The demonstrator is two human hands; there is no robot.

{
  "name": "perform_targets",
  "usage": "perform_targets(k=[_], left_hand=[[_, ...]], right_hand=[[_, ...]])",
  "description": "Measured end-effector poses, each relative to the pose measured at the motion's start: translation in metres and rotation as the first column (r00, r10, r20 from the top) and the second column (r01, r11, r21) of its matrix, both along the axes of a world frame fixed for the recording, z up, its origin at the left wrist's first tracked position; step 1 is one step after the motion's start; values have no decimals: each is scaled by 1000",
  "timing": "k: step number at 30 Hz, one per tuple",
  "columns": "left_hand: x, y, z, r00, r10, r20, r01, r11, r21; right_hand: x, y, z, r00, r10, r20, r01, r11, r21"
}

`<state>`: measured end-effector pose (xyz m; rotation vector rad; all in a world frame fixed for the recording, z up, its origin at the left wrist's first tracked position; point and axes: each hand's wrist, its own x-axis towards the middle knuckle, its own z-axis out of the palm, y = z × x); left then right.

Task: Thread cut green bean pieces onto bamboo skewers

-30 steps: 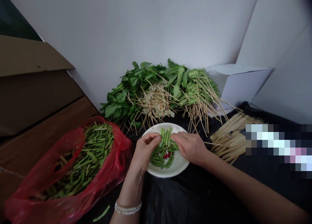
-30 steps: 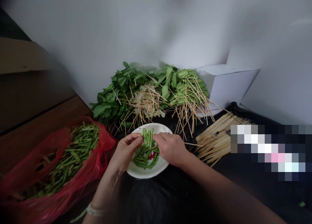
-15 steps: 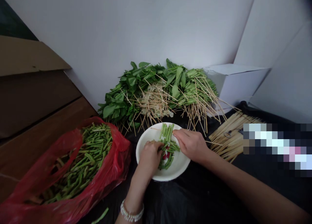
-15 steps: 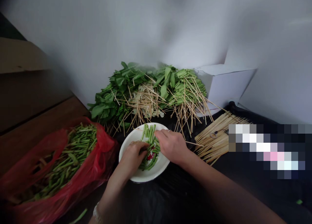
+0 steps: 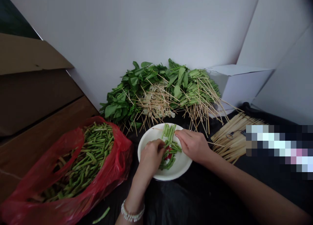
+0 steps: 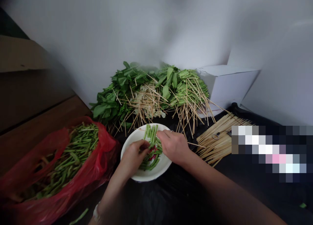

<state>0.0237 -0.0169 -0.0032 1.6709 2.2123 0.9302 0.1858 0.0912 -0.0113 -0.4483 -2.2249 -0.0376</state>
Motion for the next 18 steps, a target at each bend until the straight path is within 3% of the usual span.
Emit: perform_targets(k=[3,5,7,10,13,15,18], left_hand=[[-6,4,2,967,39,254,-89,978,189],[-10,6,4,897,59,437,-193,944,267],[-13,6,6,788,49,614,-285,913,293],[-15,5,10,562,-40,826,-345,897,278],[-15,4,13,362,-117,925,-353,901,253],[-15,4,15,310,-130,942,-359,901,242],[-14,3,17,289,-134,948,-367,899,239]], right_hand=[[0,0,0,1000,5,-23,-5,1000,5],[0,0,0,999,6,-38,-6,1000,10],[0,0,0,999,10,-41,-9,1000,14],[0,0,0,999,22,-36,-21,1000,19],[0,-1,1,999,28,-27,-28,999,24],[0,-1,1,999,28,-17,-27,999,27],[0,-1,0,1000,17,1,-17,999,32]])
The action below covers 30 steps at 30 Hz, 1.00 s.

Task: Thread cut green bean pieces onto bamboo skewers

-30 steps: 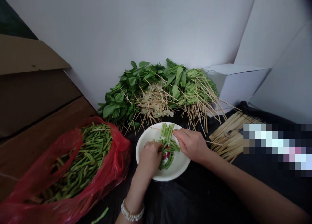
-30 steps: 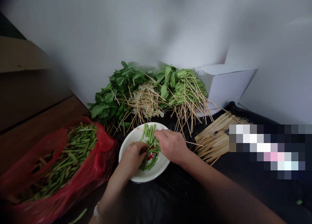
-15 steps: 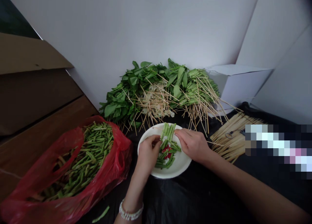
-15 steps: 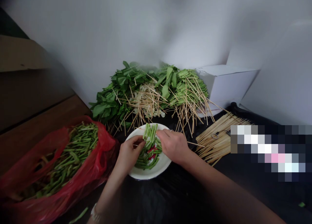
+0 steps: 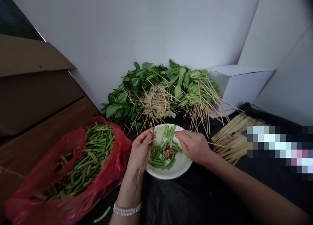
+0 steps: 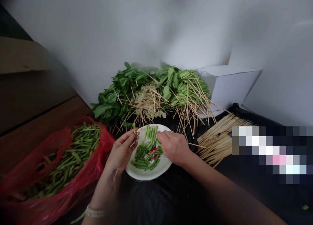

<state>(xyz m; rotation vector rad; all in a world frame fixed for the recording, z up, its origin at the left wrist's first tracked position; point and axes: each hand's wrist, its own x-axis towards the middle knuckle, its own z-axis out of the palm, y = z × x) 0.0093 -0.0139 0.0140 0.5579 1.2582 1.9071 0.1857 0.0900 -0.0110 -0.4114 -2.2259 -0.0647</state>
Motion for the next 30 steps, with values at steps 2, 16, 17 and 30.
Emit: perform_targets(k=[2,16,17,30], left_hand=[[0,0,1,1000,-2,5,2,1000,2],[-1,-1,0,1000,-21,8,21,1000,21],[-2,-1,0,1000,-14,18,13,1000,23],[0,-1,1,1000,-13,11,12,1000,15]], right_hand=[[0,0,-1,1000,-6,10,6,1000,2],[0,-1,-1,999,-5,51,5,1000,1],[-1,-1,-1,999,-3,48,3,1000,1],[0,-1,0,998,-11,62,10,1000,23]])
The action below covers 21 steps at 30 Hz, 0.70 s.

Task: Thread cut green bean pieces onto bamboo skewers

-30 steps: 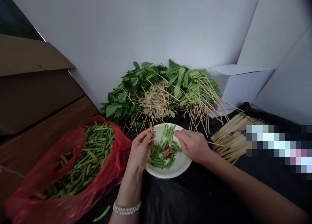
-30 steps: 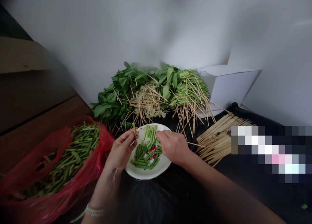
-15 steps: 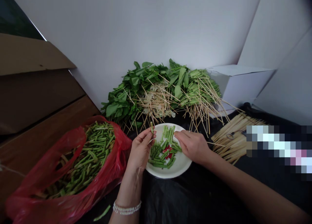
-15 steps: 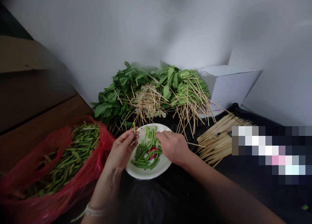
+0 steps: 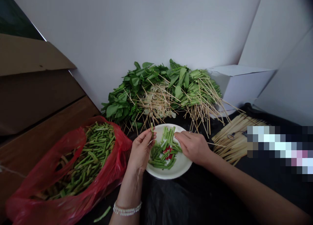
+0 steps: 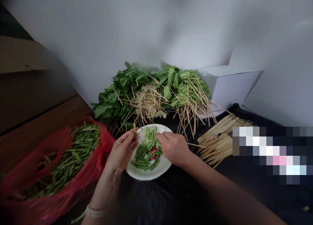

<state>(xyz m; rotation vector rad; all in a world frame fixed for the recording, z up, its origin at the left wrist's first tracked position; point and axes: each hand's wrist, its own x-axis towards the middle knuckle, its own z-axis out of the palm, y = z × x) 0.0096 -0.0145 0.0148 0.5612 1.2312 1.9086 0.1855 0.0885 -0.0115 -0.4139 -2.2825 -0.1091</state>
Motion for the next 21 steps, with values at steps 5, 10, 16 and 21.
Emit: perform_targets(k=[5,10,16,21], left_hand=[[-1,0,-1,1000,24,10,-25,999,20],[-1,0,-1,1000,21,4,-21,1000,15],[-2,1,-1,1000,25,14,-25,1000,15],[-2,0,-1,1000,29,-1,-29,1000,11]], right_hand=[[0,0,0,1000,3,-2,-3,1000,2],[0,0,0,1000,3,-5,-3,1000,-2],[0,0,1,1000,5,-2,-5,1000,8],[0,-1,0,1000,18,-10,-18,1000,1]])
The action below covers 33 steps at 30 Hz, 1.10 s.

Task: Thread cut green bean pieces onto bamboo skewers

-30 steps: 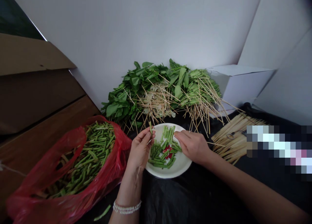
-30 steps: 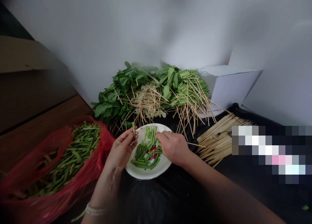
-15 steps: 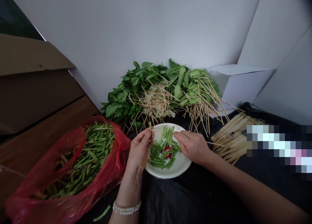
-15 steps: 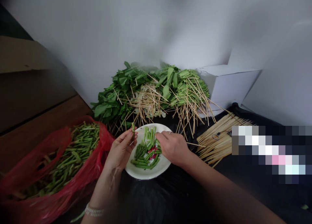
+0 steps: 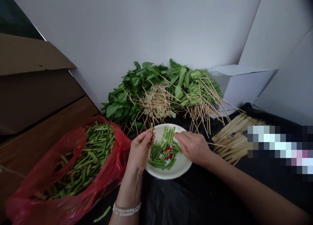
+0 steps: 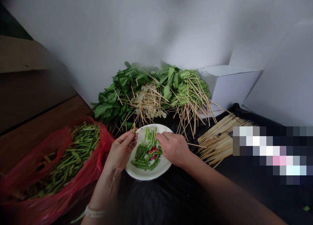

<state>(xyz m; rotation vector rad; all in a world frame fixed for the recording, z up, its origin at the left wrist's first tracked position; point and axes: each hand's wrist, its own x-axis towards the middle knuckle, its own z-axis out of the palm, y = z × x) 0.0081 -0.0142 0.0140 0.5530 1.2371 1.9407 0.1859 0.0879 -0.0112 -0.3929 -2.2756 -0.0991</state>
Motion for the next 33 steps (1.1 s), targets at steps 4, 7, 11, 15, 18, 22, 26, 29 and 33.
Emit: perform_targets(k=[4,7,11,15,18,22,26,29,33], left_hand=[[2,0,0,1000,-18,-19,17,1000,-21],[3,0,1,1000,-19,-15,19,1000,-15],[2,1,2,1000,-3,16,2,1000,3],[0,-1,3,998,-48,34,48,999,-15],[0,-1,2,995,-93,35,94,995,-24],[2,-1,0,992,-126,7,126,991,-43],[6,-1,-2,983,-171,-64,167,984,-69],[5,-1,-4,969,-167,-184,151,984,-99],[3,-1,-6,807,-220,-548,88,963,-256]], right_hand=[[0,0,-1,1000,13,7,-13,1000,-18],[0,1,-2,1000,16,2,-16,1000,-18],[0,1,-2,1000,13,4,-13,1000,-18],[0,1,-2,1000,23,-6,-23,1000,-16],[0,1,-2,999,41,-9,-41,999,-33],[-1,0,-2,998,60,-2,-60,997,-40],[-2,-2,-1,998,63,6,-63,998,-28],[-1,-1,0,999,52,5,-52,999,-15],[1,2,2,999,7,-35,-8,1000,-23]])
